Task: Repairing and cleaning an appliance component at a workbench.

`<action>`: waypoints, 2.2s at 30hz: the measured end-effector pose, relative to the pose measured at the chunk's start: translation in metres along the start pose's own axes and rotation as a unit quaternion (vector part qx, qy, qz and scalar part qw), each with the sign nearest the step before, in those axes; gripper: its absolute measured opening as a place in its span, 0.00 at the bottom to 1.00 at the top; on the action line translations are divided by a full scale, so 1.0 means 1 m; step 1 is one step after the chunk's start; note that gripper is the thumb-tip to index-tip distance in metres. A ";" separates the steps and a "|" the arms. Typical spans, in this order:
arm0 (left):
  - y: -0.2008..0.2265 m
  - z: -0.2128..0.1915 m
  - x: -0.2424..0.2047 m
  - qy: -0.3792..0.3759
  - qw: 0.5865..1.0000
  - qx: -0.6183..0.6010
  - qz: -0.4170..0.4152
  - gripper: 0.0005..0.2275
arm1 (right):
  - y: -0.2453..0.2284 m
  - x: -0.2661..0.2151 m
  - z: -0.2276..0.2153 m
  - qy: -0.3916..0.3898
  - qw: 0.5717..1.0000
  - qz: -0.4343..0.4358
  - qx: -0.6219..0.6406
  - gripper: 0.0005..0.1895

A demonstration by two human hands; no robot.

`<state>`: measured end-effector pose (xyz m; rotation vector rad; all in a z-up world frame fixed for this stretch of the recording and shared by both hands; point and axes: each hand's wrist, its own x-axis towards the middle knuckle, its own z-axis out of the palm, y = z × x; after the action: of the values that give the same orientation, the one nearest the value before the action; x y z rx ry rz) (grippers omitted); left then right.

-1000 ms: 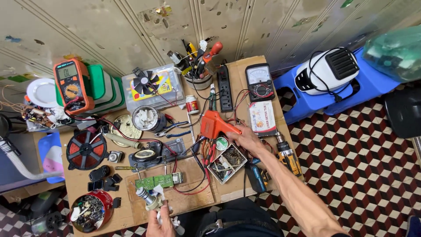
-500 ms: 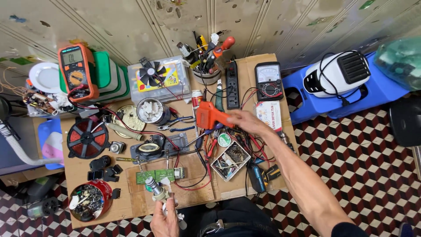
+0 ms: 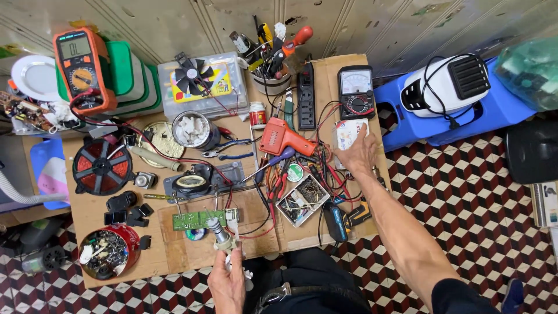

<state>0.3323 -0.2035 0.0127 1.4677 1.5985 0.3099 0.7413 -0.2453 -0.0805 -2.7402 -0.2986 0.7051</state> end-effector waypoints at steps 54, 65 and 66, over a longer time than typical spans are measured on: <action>-0.005 0.009 -0.007 -0.021 0.995 -0.076 -0.064 0.14 | 0.076 0.031 0.017 0.054 0.993 -0.104 -0.027 0.18; -0.028 0.009 -0.015 -0.002 0.993 -0.091 -0.081 0.14 | 0.100 0.043 0.034 0.127 0.981 -0.099 -0.111 0.17; -0.030 0.008 -0.016 0.000 0.993 -0.085 -0.080 0.14 | 0.100 0.044 0.038 0.125 0.982 -0.087 -0.113 0.17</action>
<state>0.3169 -0.2281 -0.0060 1.2028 1.6365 0.3447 0.7726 -0.3177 -0.1648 -2.9263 -0.5818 0.2908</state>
